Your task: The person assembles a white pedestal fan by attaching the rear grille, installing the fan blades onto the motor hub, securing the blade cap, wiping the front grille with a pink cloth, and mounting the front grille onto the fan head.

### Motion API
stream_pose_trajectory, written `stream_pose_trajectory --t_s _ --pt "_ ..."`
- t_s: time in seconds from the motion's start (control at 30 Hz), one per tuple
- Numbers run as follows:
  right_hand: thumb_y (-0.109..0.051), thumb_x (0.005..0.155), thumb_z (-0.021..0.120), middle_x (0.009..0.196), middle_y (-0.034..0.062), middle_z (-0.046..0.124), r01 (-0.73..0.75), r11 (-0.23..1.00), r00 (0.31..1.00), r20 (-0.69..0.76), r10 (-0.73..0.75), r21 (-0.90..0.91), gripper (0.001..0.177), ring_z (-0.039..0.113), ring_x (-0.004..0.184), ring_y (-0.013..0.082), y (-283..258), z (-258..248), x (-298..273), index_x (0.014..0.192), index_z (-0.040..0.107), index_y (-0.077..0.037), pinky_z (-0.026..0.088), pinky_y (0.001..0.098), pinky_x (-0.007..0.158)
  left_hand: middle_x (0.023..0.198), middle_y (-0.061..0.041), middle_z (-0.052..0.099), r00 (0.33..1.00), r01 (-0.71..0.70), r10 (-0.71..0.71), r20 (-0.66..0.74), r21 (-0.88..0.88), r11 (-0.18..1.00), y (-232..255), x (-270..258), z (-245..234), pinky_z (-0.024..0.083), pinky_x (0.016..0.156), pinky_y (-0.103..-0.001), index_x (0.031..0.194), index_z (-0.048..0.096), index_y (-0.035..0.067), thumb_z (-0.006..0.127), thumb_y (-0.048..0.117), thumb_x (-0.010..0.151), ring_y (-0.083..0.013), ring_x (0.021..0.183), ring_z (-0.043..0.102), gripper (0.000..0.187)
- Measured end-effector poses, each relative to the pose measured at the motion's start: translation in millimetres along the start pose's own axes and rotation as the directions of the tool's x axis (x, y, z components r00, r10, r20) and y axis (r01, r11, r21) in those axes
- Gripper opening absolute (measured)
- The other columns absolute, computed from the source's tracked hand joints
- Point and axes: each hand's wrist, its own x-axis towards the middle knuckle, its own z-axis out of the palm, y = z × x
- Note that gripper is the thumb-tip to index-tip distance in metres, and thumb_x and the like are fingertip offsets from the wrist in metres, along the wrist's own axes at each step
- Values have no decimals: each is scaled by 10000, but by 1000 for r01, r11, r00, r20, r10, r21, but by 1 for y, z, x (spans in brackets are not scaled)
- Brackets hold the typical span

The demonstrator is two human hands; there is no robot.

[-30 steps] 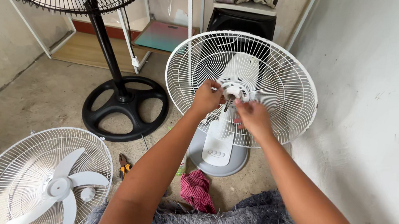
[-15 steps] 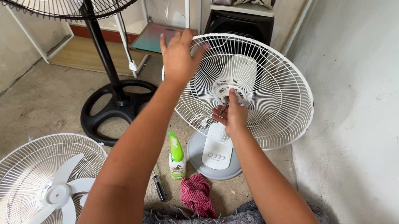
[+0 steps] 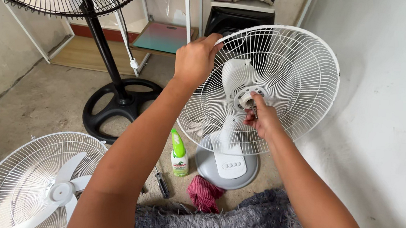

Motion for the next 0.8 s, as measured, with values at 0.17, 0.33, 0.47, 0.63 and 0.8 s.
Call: stream_pose_trajectory --t_s 0.17,0.33,0.47,0.63,0.8 --pt "-537 874 663 767 96 587 -40 999 999 -29 40 -14 566 604 582 239 0 7 -19 968 633 20 612 425 506 790 -83 720 996 37 -41 74 54 998 17 -4 -3 522 568 -487 1083 689 182 634 272 1012 -345 671 690 127" --pt "-526 866 691 795 100 620 -69 998 997 -21 69 -2 575 653 609 231 -5 19 -26 975 645 36 636 413 538 800 -75 727 998 -27 21 58 101 994 21 4 -9 518 544 -484 1055 681 180 635 253 1000 -350 656 688 103" --pt "-502 859 725 780 105 625 -69 997 997 -29 69 18 574 676 610 228 -6 24 -30 974 651 56 646 403 541 761 -65 718 996 -70 62 62 142 987 24 17 -5 510 513 -467 1031 687 186 644 259 994 -332 627 689 92" --pt "-510 865 716 731 117 627 -37 999 998 -49 36 -8 598 690 571 250 -7 28 -39 911 641 81 632 406 506 744 -51 710 994 -110 104 41 171 979 22 23 3 503 515 -452 997 674 171 654 266 1001 -312 628 688 97" --pt "-515 864 689 698 121 620 -12 1000 999 -52 11 -21 579 667 522 245 -13 30 -49 867 641 62 631 410 484 731 -42 700 993 -84 97 -71 165 983 19 17 12 492 483 -438 979 668 173 659 252 976 -302 599 672 79"
